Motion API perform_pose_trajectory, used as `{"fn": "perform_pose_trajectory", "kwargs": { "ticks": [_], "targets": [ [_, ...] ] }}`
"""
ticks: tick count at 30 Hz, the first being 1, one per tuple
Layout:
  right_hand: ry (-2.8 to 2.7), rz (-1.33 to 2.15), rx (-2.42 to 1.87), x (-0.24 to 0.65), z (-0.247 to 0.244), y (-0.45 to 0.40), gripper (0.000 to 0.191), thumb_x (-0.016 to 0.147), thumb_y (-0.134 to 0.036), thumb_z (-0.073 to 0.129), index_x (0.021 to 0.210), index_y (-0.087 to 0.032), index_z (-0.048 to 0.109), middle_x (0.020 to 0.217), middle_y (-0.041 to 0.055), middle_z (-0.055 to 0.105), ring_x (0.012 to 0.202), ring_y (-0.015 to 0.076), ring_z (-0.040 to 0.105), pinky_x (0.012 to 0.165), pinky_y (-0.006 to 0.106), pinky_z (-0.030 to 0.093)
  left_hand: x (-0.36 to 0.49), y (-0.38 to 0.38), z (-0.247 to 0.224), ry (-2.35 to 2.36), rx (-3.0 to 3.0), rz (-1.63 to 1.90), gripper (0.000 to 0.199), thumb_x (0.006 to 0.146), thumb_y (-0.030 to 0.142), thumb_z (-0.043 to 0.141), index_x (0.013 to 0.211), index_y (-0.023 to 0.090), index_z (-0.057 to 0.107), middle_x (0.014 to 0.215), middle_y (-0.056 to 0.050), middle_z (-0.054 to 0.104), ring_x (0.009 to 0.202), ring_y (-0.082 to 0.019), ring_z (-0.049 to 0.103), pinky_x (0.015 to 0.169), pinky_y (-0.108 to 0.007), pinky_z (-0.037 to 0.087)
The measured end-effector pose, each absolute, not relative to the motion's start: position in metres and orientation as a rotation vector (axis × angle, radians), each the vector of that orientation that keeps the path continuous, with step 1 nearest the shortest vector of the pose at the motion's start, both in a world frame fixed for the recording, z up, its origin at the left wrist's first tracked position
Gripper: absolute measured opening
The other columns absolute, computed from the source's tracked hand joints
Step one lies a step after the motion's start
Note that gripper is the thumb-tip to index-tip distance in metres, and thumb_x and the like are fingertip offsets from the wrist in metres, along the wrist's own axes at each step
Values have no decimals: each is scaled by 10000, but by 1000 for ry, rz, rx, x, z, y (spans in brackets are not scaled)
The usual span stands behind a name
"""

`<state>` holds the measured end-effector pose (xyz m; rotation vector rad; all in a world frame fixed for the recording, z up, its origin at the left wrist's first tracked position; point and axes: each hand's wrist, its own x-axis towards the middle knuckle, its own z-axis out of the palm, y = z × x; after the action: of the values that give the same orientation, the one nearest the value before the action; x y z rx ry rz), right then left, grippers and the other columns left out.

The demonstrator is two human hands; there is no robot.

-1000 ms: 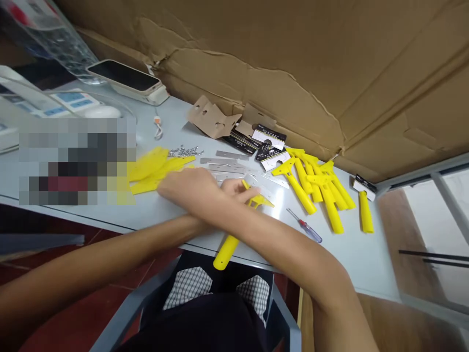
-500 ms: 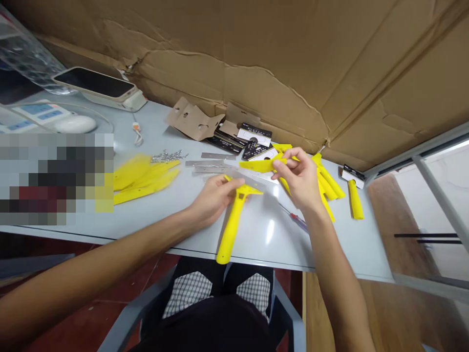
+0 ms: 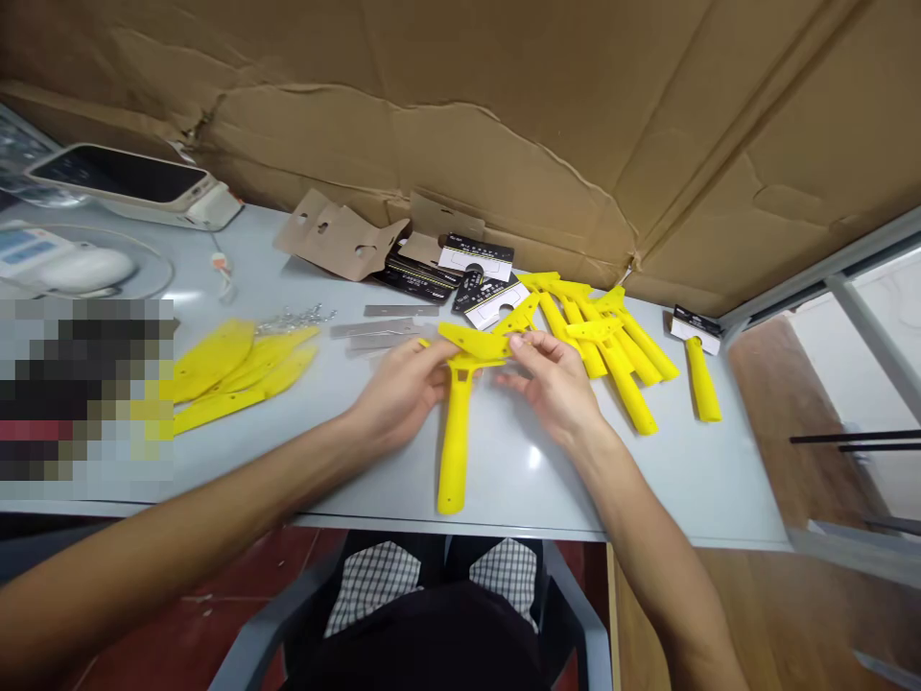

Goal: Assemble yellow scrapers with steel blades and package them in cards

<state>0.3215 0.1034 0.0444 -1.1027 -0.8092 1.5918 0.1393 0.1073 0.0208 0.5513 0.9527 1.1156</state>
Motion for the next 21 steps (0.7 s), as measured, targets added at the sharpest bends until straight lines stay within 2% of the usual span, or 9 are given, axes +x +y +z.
{"fn": "perform_pose_trajectory", "kwargs": {
  "ticks": [3,9,14,18,21],
  "targets": [
    [-853,1611,-1136,319,44,100,344,734,-426,987,829,-210,737,983,52,792,820,188,751,703,327,611,138,106,18,961,581,1108,271,730,286,859,929,168,719,1056,-111,804,884,-250,751,764,-377,591],
    [-887,1602,-1200,314,39,100,376,713,-406,996,769,-192,693,705,14,715,660,160,717,564,269,563,135,106,22,933,674,1030,217,819,299,779,976,161,719,1021,-132,787,860,-247,737,679,-345,599],
    [-865,1587,-1230,313,36,101,383,683,-399,1003,748,-188,691,701,4,693,637,146,689,565,284,589,133,106,22,962,594,1028,219,857,270,686,1046,160,672,1010,-130,773,759,-221,716,628,-350,614],
    [-875,1592,-1236,314,37,100,380,679,-403,1006,738,-185,700,706,11,683,642,147,677,546,281,590,130,106,20,902,583,1019,318,838,303,653,1118,152,665,1052,-138,770,722,-215,697,606,-357,613],
    [-914,1562,-1250,316,36,99,363,678,-407,1010,740,-184,731,827,46,715,728,157,684,558,282,608,130,106,21,852,561,1008,357,851,365,638,1135,150,650,1058,-142,764,698,-207,674,576,-341,588]
  ]
}}
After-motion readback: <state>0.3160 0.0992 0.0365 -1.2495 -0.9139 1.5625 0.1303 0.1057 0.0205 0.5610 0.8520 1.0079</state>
